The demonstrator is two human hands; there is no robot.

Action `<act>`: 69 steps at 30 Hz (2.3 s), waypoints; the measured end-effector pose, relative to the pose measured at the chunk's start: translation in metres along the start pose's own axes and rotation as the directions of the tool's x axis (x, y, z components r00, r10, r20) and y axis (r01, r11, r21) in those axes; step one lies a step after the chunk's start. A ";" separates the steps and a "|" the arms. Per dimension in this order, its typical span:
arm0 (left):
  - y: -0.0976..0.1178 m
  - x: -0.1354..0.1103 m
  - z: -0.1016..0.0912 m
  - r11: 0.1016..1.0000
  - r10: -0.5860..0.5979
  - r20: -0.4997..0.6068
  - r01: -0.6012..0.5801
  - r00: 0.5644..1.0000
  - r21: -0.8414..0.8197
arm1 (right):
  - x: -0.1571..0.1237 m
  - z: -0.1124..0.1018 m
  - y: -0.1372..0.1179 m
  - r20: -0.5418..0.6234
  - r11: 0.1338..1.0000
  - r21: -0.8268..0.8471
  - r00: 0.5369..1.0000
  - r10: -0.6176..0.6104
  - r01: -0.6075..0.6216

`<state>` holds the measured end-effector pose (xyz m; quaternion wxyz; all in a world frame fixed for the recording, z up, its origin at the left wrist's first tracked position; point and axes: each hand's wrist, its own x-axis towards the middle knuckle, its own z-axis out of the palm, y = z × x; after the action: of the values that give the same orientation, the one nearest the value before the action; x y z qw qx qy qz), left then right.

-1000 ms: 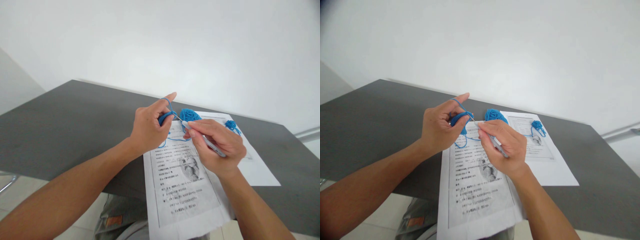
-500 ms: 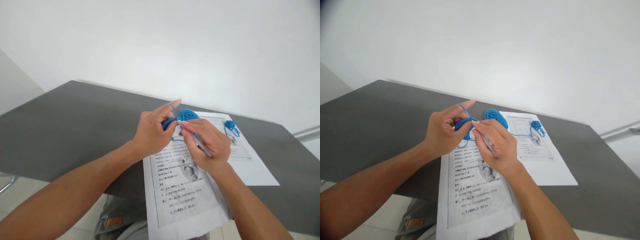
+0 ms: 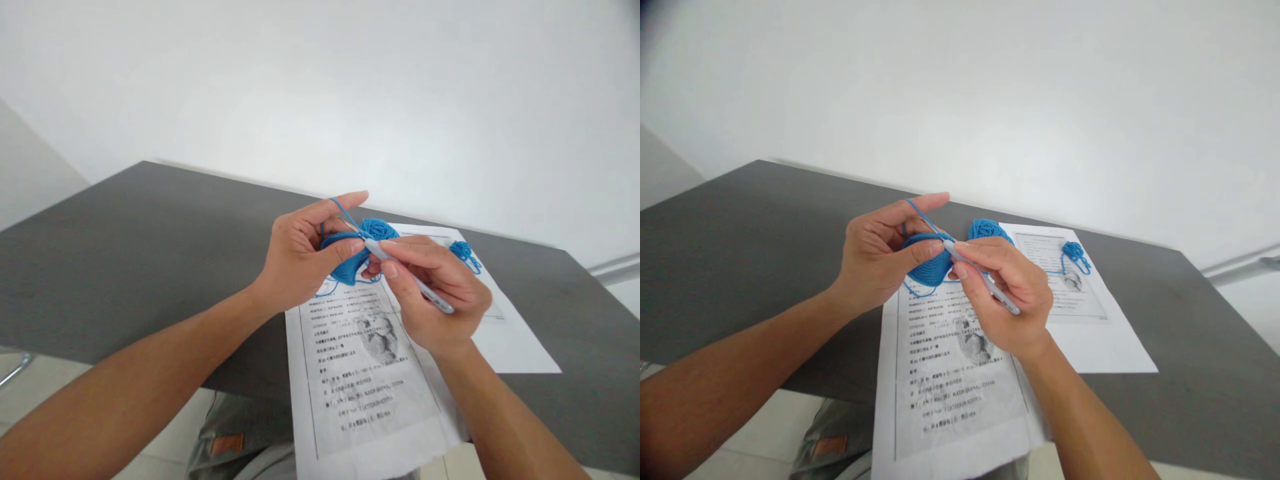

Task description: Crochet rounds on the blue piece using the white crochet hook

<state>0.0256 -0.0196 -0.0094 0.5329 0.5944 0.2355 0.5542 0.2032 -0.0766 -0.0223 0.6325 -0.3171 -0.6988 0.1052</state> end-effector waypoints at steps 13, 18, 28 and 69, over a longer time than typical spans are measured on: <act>-0.002 0.001 0.005 0.949 -0.148 -0.006 0.140 0.989 -0.282 | -0.002 0.002 0.000 0.024 0.989 -0.135 0.998 -0.059 0.062; 0.007 0.004 0.004 0.896 -0.250 0.026 0.242 0.968 -0.372 | 0.001 0.005 -0.005 0.138 0.882 -0.379 0.960 -0.244 0.279; 0.018 0.007 -0.002 0.873 -0.297 0.080 0.305 0.951 -0.380 | 0.012 -0.001 -0.005 0.253 0.809 -0.360 0.883 -0.395 0.465; 0.009 0.020 -0.019 0.957 -0.119 -0.016 0.119 0.993 0.263 | 0.017 -0.031 -0.004 0.485 0.787 -0.372 0.826 -0.288 0.493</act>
<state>0.0108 0.0015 0.0035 0.4815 0.6447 0.3425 0.4850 0.2317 -0.0778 -0.0007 0.3830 -0.2803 -0.8681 -0.1454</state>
